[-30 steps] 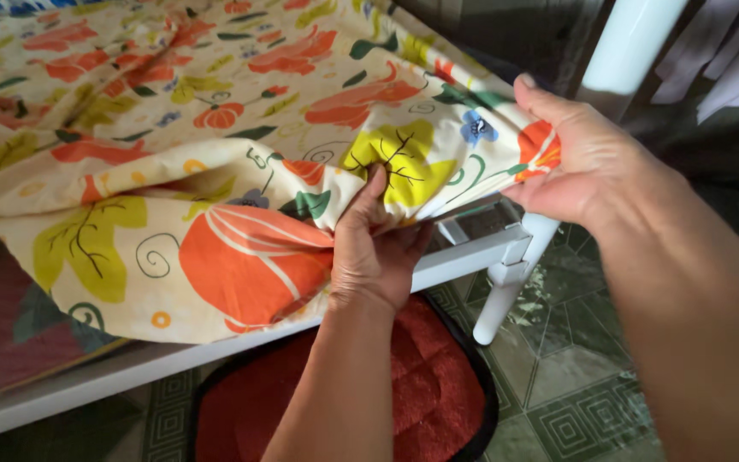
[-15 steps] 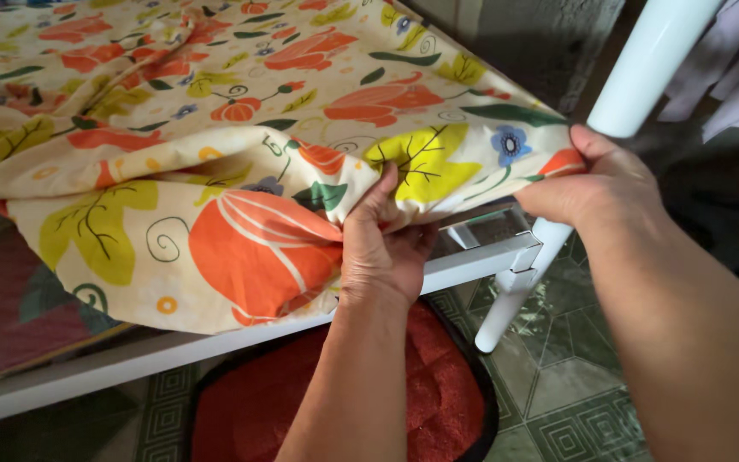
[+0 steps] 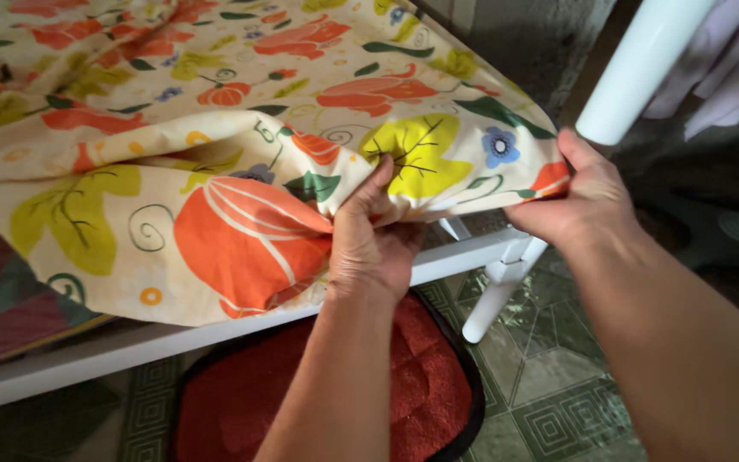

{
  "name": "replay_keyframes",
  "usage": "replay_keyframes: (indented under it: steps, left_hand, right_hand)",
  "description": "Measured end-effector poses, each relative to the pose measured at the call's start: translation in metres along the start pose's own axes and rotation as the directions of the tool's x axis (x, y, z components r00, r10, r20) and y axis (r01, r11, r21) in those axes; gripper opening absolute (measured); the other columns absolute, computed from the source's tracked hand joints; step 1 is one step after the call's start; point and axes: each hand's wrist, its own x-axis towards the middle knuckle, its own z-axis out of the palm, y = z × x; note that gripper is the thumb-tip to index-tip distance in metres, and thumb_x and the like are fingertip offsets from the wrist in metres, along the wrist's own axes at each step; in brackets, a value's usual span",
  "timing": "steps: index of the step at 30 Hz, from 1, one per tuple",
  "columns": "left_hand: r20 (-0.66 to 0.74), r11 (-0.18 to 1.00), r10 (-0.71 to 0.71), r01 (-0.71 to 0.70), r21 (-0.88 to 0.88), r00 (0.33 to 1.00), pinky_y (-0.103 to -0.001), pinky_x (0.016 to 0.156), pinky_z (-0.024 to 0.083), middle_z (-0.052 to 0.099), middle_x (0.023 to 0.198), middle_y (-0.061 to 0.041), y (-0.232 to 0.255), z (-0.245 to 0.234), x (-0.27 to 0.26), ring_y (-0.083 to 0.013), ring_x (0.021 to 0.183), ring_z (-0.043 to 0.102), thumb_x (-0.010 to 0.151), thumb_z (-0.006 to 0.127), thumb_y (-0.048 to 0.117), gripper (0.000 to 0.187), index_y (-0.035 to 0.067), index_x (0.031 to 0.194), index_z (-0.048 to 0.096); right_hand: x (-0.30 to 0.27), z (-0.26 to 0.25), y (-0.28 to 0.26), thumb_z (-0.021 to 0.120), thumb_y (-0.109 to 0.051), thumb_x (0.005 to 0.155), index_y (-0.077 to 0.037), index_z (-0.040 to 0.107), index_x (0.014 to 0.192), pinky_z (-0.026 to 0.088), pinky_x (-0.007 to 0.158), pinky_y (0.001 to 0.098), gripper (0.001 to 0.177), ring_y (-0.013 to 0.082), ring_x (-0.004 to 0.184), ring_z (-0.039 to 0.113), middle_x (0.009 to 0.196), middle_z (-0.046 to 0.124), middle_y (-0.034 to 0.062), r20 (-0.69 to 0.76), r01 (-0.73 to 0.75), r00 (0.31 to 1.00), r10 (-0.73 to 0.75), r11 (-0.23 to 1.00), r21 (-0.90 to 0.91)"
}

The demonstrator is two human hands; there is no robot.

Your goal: The person spreads a floral-patterned sheet over a mattress, tucks the edges under, and smooths the surface. They then place several pillows with different covers onto the bed and adjust their positions.

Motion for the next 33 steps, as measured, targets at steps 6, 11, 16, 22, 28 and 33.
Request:
replay_keyframes:
  steps: [6,11,16,22,28,33]
  left_hand:
    - [0.044,0.995,0.006,-0.01,0.097,0.999,-0.04,0.086,0.043,0.058,0.081,0.005,0.006,-0.007,-0.007,-0.0165,0.094,0.056,0.077,0.086,0.032,0.033,0.022,0.098,0.063]
    - [0.002,0.99,0.007,-0.007,0.144,1.0,-0.038,0.082,0.043,0.069,0.096,0.004,0.004,-0.009,-0.006,-0.017,0.095,0.06,0.071,0.083,0.035,0.037,0.023,0.103,0.069]
    - [0.009,0.991,0.018,-0.019,0.129,1.0,-0.037,0.081,0.045,0.066,0.105,0.002,0.006,-0.006,-0.009,-0.0174,0.098,0.06,0.072,0.086,0.038,0.048,0.023,0.113,0.066]
    - [0.006,0.999,-0.012,0.012,0.044,1.0,-0.036,0.081,0.049,0.068,0.11,0.002,0.006,-0.003,-0.008,-0.0175,0.1,0.061,0.068,0.086,0.042,0.058,0.022,0.119,0.066]
    - [0.059,0.999,0.003,0.0,-0.046,0.998,-0.04,0.084,0.05,0.066,0.11,-0.004,-0.006,0.01,-0.011,-0.0229,0.1,0.059,0.069,0.086,0.052,0.066,0.018,0.121,0.062]
    - [0.1,0.997,-0.074,0.072,0.024,0.992,-0.053,0.102,0.042,0.061,0.129,-0.006,-0.024,0.029,-0.009,-0.0254,0.118,0.055,0.066,0.078,0.067,0.086,0.019,0.135,0.058]
  right_hand:
    - [0.003,-0.009,0.014,0.057,-0.031,0.097,-0.012,0.066,0.12,0.049,0.104,0.059,0.031,0.0283,0.115,0.069,0.123,0.074,0.0084,-0.013,0.108,0.993,-0.116,0.953,-0.283]
    - [0.014,-0.02,0.018,0.065,-0.034,0.096,-0.018,0.066,0.124,0.059,0.092,0.0452,0.032,0.0212,0.106,0.07,0.118,0.073,0.0026,0.007,0.326,0.927,-0.374,0.798,-0.507]
    - [0.006,-0.016,0.013,0.066,-0.033,0.096,-0.021,0.065,0.122,0.061,0.088,0.0433,0.029,0.019,0.102,0.07,0.115,0.072,0.0005,0.017,0.352,0.903,-0.429,0.718,-0.6]
    - [-0.006,0.009,0.013,0.067,-0.033,0.096,-0.02,0.066,0.119,0.063,0.091,0.0402,0.026,0.0168,0.104,0.071,0.115,0.072,-0.0009,0.07,0.416,0.865,-0.498,0.63,-0.656]
    - [-0.019,0.03,0.004,0.057,-0.037,0.101,-0.02,0.062,0.117,0.064,0.085,0.0409,0.023,0.015,0.104,0.072,0.116,0.071,-0.0025,0.243,0.5,0.805,-0.542,0.399,-0.769]
    - [-0.013,0.04,0.003,0.057,-0.04,0.102,-0.022,0.063,0.118,0.065,0.079,0.0388,0.025,0.0131,0.1,0.071,0.115,0.072,-0.0042,0.172,0.475,0.793,-0.585,0.415,-0.776]
